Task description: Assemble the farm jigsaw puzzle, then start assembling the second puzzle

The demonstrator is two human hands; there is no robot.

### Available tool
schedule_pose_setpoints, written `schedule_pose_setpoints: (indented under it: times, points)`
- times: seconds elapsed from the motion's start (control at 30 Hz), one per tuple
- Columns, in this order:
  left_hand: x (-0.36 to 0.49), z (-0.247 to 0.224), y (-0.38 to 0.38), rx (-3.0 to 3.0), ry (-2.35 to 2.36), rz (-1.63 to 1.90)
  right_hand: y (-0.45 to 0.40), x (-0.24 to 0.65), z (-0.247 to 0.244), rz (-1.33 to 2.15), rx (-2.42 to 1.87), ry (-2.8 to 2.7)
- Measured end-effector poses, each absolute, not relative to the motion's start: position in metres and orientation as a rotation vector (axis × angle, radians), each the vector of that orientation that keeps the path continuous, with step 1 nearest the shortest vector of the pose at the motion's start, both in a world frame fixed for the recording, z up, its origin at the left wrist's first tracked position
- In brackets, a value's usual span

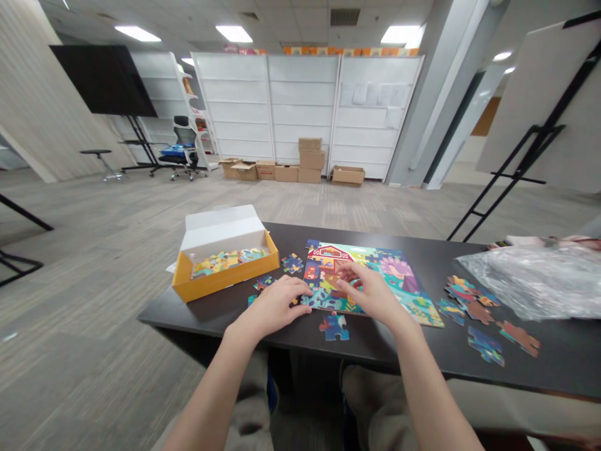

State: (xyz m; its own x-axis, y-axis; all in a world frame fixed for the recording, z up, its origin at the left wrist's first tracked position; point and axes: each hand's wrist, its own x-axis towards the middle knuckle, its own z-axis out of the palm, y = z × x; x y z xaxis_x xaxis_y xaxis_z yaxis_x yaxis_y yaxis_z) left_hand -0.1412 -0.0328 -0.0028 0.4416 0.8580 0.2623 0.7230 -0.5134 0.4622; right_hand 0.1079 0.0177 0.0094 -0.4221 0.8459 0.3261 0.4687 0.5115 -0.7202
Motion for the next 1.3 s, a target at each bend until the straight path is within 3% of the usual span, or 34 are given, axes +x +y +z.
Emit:
schedule_pose_setpoints:
  times: [0.43,1.3]
  points:
    - [-0.141,-0.005,-0.028,2.383,1.349,0.800,0.014,0.112,0.005,0.614,-1.099,-2.313]
    - [-0.136,0.005,-0.034,2.569,1.454,0.571,0.012,0.108,0.004,0.566,-1.079,-2.417]
